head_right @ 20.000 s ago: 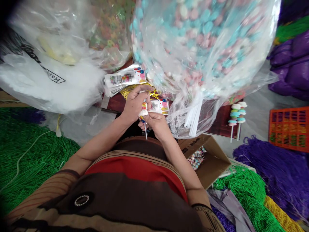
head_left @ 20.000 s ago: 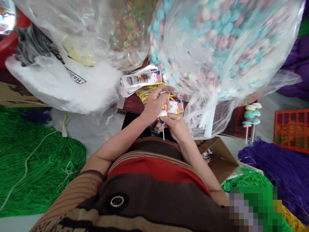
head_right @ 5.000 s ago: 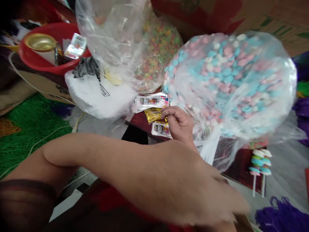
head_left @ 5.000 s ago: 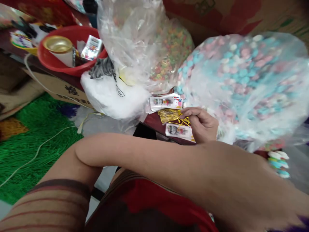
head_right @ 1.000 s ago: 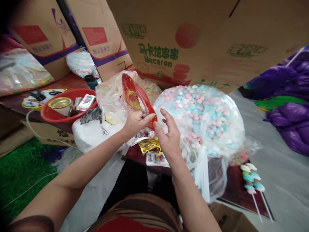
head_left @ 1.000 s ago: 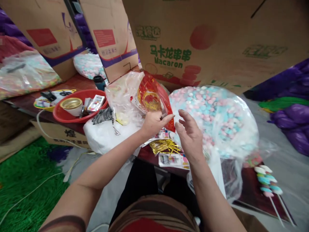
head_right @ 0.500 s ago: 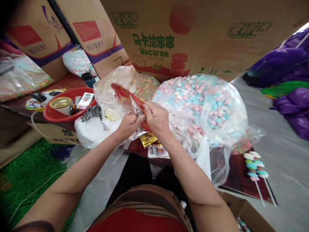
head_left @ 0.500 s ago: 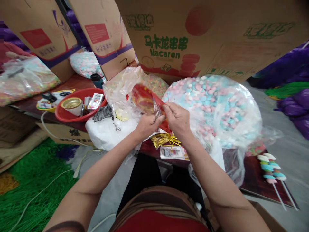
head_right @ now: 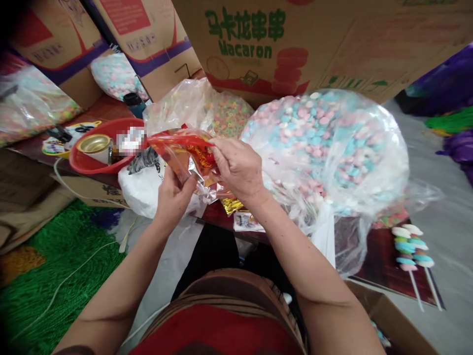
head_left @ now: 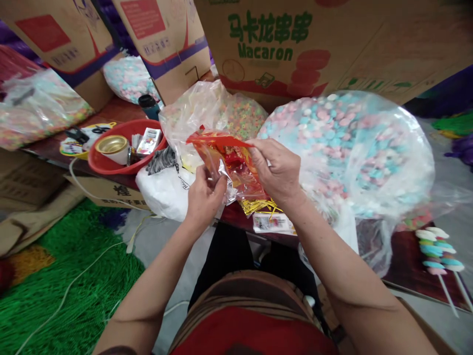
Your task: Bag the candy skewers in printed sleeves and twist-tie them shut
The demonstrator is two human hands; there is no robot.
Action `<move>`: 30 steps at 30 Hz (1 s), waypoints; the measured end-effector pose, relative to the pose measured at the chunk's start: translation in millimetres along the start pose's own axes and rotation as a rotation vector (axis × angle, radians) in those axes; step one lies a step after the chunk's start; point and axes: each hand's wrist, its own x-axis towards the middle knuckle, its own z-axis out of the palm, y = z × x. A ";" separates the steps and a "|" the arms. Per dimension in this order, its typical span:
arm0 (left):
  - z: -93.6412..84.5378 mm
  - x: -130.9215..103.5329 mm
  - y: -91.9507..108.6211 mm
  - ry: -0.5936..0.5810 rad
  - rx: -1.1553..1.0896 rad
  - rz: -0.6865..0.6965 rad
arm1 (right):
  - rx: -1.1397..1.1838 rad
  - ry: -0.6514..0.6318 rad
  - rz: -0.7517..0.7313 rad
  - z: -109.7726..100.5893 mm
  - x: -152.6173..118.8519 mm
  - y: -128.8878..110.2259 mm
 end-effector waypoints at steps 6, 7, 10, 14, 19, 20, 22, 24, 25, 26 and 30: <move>-12.1 1.4 3.4 0.001 0.107 0.002 | -0.041 0.008 0.000 4.0 5.4 2.5; -13.4 0.0 4.0 -0.021 0.124 0.004 | -0.045 0.011 0.008 3.6 7.3 4.6; -15.3 -3.1 6.2 -0.073 0.143 -0.015 | -0.031 -0.019 0.020 -0.4 11.4 4.5; -14.3 -0.7 8.8 -0.058 0.134 -0.031 | 0.067 -0.064 -0.018 -16.9 0.5 -27.2; -13.0 4.6 12.3 -0.074 0.089 -0.039 | 0.293 -0.063 -0.128 -22.4 -42.3 -77.2; -13.2 5.2 13.0 -0.081 0.089 -0.036 | 0.303 -0.089 -0.134 -16.6 -48.1 -78.3; -13.9 5.4 13.5 -0.090 0.116 -0.015 | 0.240 -0.147 -0.062 -0.7 -50.1 -69.8; -14.5 4.0 11.7 -0.099 0.155 0.016 | 0.133 -0.253 0.084 14.9 -38.1 -53.8; -14.6 2.8 9.8 -0.103 0.170 0.027 | 0.073 -0.316 0.150 20.4 -27.6 -46.2; -14.7 1.5 7.2 -0.105 0.175 0.034 | 0.008 -0.388 0.216 23.7 -15.0 -40.3; -14.1 -1.7 -6.6 -0.144 0.116 0.026 | -0.181 -0.538 0.466 20.6 39.4 -39.1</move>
